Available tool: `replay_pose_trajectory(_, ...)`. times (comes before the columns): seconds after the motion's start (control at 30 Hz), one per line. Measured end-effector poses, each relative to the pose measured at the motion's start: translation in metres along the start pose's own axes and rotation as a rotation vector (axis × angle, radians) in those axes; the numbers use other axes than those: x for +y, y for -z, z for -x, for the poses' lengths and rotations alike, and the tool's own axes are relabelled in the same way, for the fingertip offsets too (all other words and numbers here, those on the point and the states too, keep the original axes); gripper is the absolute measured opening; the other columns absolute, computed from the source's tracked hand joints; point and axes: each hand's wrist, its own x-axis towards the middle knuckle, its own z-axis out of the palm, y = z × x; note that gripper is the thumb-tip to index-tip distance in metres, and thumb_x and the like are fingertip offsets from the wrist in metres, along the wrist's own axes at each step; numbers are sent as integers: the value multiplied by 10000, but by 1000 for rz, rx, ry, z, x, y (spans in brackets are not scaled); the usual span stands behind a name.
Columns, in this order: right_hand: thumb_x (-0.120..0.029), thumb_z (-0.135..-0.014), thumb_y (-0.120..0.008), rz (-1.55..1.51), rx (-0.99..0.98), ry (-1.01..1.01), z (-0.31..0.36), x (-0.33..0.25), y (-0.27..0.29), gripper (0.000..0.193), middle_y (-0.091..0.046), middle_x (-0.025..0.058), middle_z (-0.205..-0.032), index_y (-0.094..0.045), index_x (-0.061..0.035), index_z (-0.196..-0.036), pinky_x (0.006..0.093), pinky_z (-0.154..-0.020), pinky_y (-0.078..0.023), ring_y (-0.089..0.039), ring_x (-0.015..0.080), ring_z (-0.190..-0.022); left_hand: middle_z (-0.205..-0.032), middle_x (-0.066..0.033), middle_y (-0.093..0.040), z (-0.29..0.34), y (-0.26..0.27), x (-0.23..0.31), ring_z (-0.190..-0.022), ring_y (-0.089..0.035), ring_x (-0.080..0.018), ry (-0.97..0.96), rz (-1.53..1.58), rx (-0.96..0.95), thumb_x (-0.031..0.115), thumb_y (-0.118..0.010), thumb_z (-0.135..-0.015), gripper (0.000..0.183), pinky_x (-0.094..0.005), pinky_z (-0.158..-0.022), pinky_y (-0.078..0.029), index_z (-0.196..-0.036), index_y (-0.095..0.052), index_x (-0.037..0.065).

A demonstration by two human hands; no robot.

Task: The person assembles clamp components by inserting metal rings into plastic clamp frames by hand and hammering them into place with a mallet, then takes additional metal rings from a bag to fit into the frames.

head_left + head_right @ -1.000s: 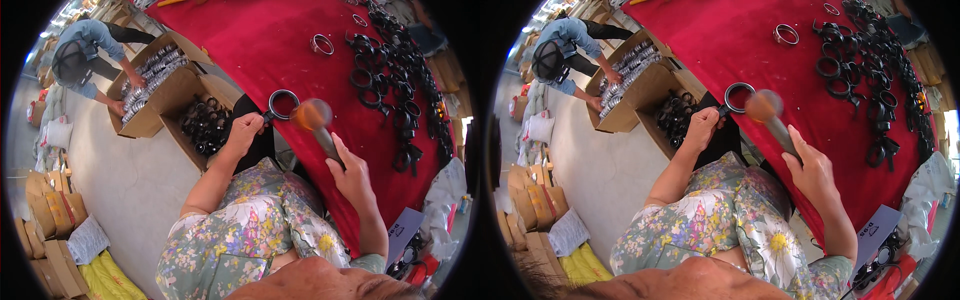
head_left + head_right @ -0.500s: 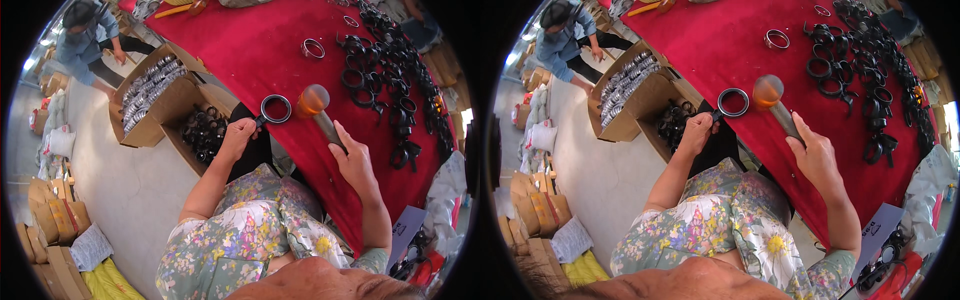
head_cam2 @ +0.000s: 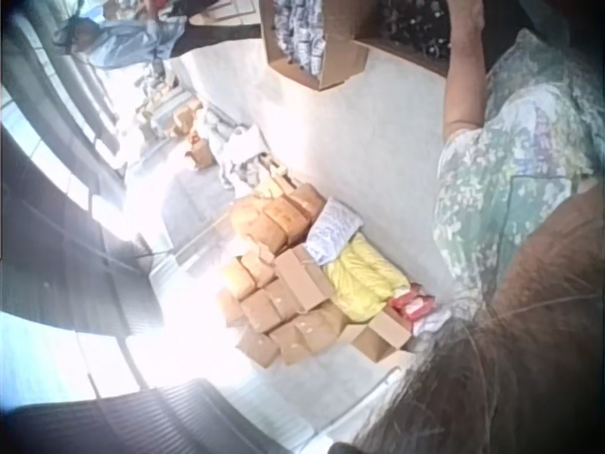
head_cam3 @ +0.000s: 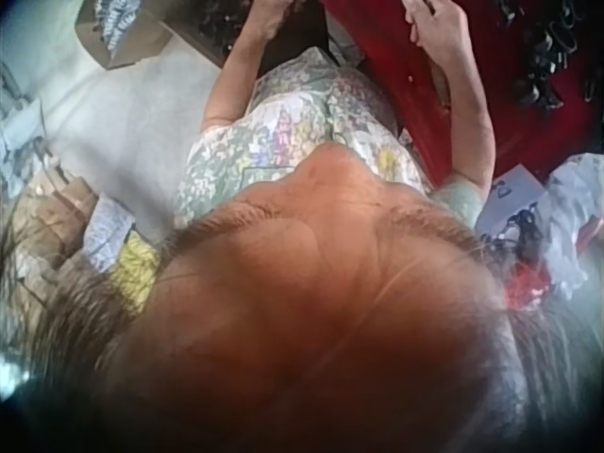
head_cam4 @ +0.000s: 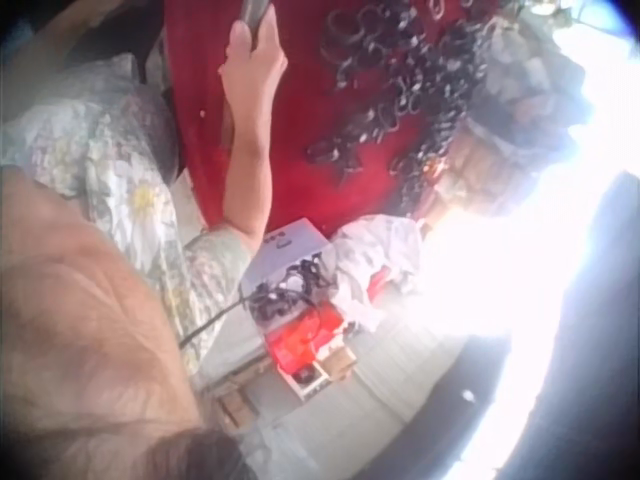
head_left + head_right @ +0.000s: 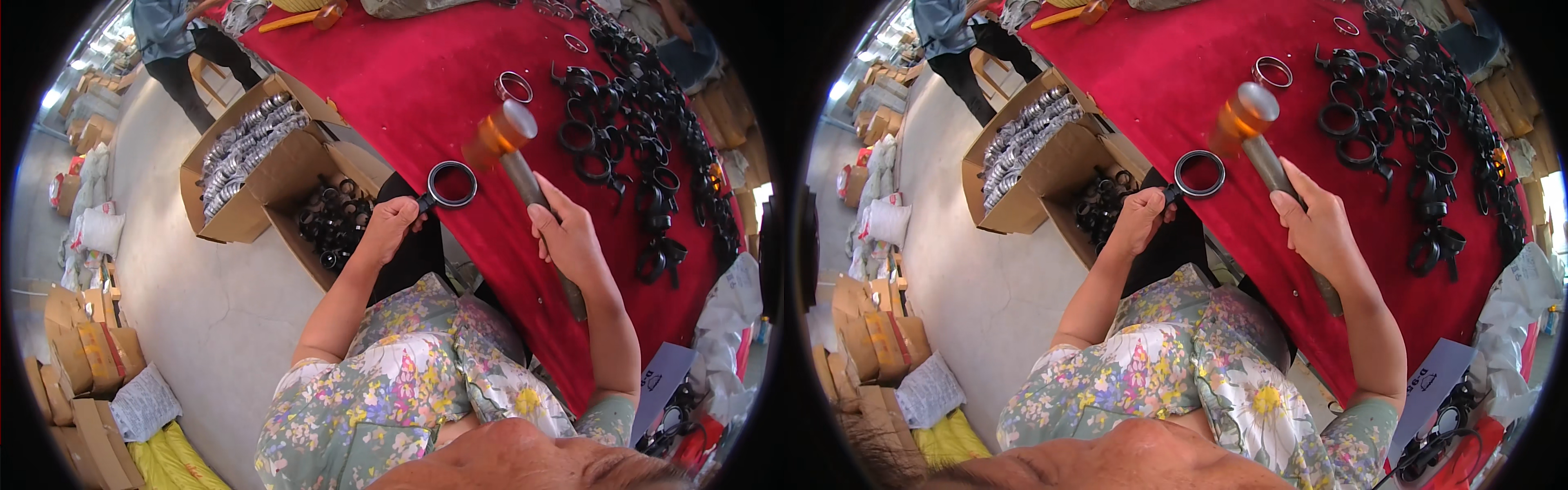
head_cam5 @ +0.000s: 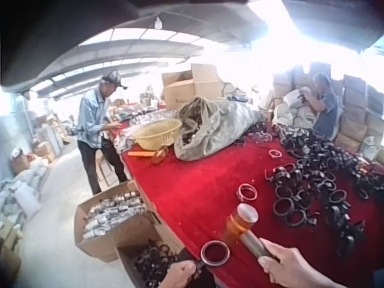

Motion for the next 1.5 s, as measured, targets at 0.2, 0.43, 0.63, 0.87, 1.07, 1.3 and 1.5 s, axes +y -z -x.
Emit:
replay_pose_trajectory(0.2,-119,-921,-673,66,99,516,-16,-25,-24,526,-658,248,-1174,-497,-53,-1413,381,-852,-542,-712,305,-981,-840,-38,-608,1,-4,6,-752,-536,-148,12,9,-3,462,-669,-908,454,-289,-701,-431,-888,-660,8)
replay_pose_trajectory(0.43,-206,-929,-652,200,-98,395,-39,-28,-30,485,-676,273,-992,-539,-52,-1375,427,-797,-526,-691,404,-896,-825,-39,-592,-5,9,-2,-753,-534,-147,27,-71,32,422,-660,-934,430,-298,-705,-436,-875,-646,-4)
replay_pose_trajectory(0.63,-135,-949,-595,-98,-14,-41,-16,-9,3,506,-605,47,-741,-499,-77,-1442,277,-533,-498,-558,104,-549,-760,-29,-550,30,13,23,-716,-492,-137,-17,38,-29,451,-632,-943,451,-273,-695,-398,-882,-611,4)
replay_pose_trajectory(0.87,-99,-972,-556,-190,38,-136,5,33,11,504,-534,7,-715,-465,-68,-1467,226,-478,-448,-506,58,-523,-779,-32,-574,62,41,48,-709,-499,-117,52,-68,117,456,-672,-917,470,-263,-667,-403,-864,-648,-10)
replay_pose_trajectory(1.07,-98,-975,-578,-203,52,-117,7,36,13,489,-532,6,-719,-483,-64,-1454,224,-484,-442,-497,52,-529,-761,-32,-561,30,7,28,-715,-518,-129,80,36,-86,436,-664,-929,439,-273,-679,-425,-804,-624,17)
replay_pose_trajectory(1.3,-111,-948,-643,-133,63,-69,19,27,15,514,-564,26,-744,-507,-92,-1443,247,-518,-449,-488,69,-539,-759,-25,-568,28,-4,19,-707,-518,-125,66,56,-73,422,-678,-925,413,-275,-686,-438,-806,-640,27)
replay_pose_trajectory(1.5,-61,-910,-670,69,98,322,27,19,4,532,-713,203,-1002,-508,-58,-1416,336,-770,-543,-721,223,-864,-749,-17,-562,29,-6,20,-691,-502,-115,65,13,-28,427,-660,-937,426,-260,-662,-420,-785,-631,30)
